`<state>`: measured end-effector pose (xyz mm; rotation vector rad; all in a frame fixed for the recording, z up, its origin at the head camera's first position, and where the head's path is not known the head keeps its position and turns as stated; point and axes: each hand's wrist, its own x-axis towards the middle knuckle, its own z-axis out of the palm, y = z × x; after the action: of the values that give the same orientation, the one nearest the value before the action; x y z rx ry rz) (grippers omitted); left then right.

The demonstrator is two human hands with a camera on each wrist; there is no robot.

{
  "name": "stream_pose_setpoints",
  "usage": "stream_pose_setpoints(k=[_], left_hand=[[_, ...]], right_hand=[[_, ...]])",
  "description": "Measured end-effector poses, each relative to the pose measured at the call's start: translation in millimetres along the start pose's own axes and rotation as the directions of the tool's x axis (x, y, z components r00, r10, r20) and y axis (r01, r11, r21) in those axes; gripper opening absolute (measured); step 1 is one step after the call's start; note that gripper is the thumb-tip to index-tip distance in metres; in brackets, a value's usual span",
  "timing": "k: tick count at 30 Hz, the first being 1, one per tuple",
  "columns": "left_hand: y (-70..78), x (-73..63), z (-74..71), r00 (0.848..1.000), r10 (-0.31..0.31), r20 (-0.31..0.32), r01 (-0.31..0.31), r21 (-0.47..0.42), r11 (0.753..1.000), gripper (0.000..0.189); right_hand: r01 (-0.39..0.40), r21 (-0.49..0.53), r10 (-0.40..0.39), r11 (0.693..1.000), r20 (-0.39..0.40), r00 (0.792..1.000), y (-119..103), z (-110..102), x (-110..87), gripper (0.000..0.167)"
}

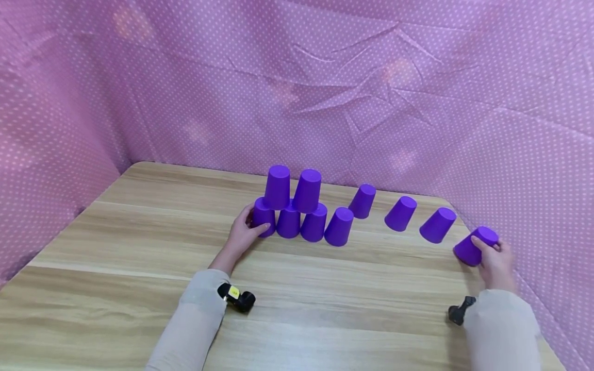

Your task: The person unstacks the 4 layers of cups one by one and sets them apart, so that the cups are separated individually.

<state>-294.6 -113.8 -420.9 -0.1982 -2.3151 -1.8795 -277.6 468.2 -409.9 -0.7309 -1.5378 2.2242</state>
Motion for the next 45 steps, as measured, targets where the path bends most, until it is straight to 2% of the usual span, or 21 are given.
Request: stream_pose_setpoints(k=[3, 7, 15, 20, 24, 29, 31, 35, 40, 45], left_hand=[[-0.4, -0.2, 0.0, 1.000, 0.003, -0.001, -0.003, 0.001, 1.000, 0.062], [-0.7, 0.1, 0.3, 1.000, -0.004, 0.002, 0.003, 0.011, 1.000, 0.062], [-0.9, 1.8, -0.5, 1.000, -0.021, 0.004, 0.021, 0.028, 0.999, 0.063], [0.1, 2.2, -0.6, 1.000, -0.018, 0.005, 0.018, 0.030, 0.999, 0.063], [-0.9, 2.6, -0.9, 1.000, 0.002, 0.006, -0.002, 0.018, 1.000, 0.062], [-2.2, 2.9, -1.7, 1.000, 0.019, 0.011, -0.020, 0.005, 1.000, 0.062], [-1.8, 2.8, -1.9, 1.000, 0.018, 0.011, -0.018, 0.005, 1.000, 0.063], [-1.7, 2.0, -2.3, 1.000, 0.019, 0.003, -0.019, 0.004, 1.000, 0.062], [-2.4, 1.3, -1.5, 1.000, 0.023, 0.001, -0.023, 0.000, 1.000, 0.062], [-2.1, 1.8, -0.4, 1.000, 0.029, -0.007, -0.029, -0.006, 1.000, 0.061]], right_hand=[[0.002, 0.025, -0.002, 1.000, 0.023, 1.000, 4, 0, 1.7, 0.082], [-0.004, 0.006, 0.004, 1.000, 0.009, 1.000, 7, 0, 7.1, 0.090], [-0.027, -0.030, 0.026, 0.999, -0.031, 0.999, 10, -1, 15.2, 0.091], [-0.017, -0.052, 0.017, 0.999, 0.001, 1.000, 3, 3, -2.3, 0.089], [0.010, -0.113, -0.012, 0.994, -0.018, 1.000, -10, 13, -26.2, 0.077], [-0.018, -0.269, 0.004, 0.963, -0.055, 0.998, -26, 27, -50.1, 0.088], [-0.031, -0.293, 0.017, 0.956, -0.050, 0.999, -33, 33, -56.5, 0.094], [0.021, -0.331, -0.034, 0.944, -0.032, 0.999, -43, 39, -60.2, 0.089], [0.053, -0.367, -0.061, 0.929, -0.008, 0.998, -51, 41, -61.9, 0.088], [0.095, -0.383, -0.109, 0.919, -0.016, 0.994, -60, 46, -65.2, 0.088]])
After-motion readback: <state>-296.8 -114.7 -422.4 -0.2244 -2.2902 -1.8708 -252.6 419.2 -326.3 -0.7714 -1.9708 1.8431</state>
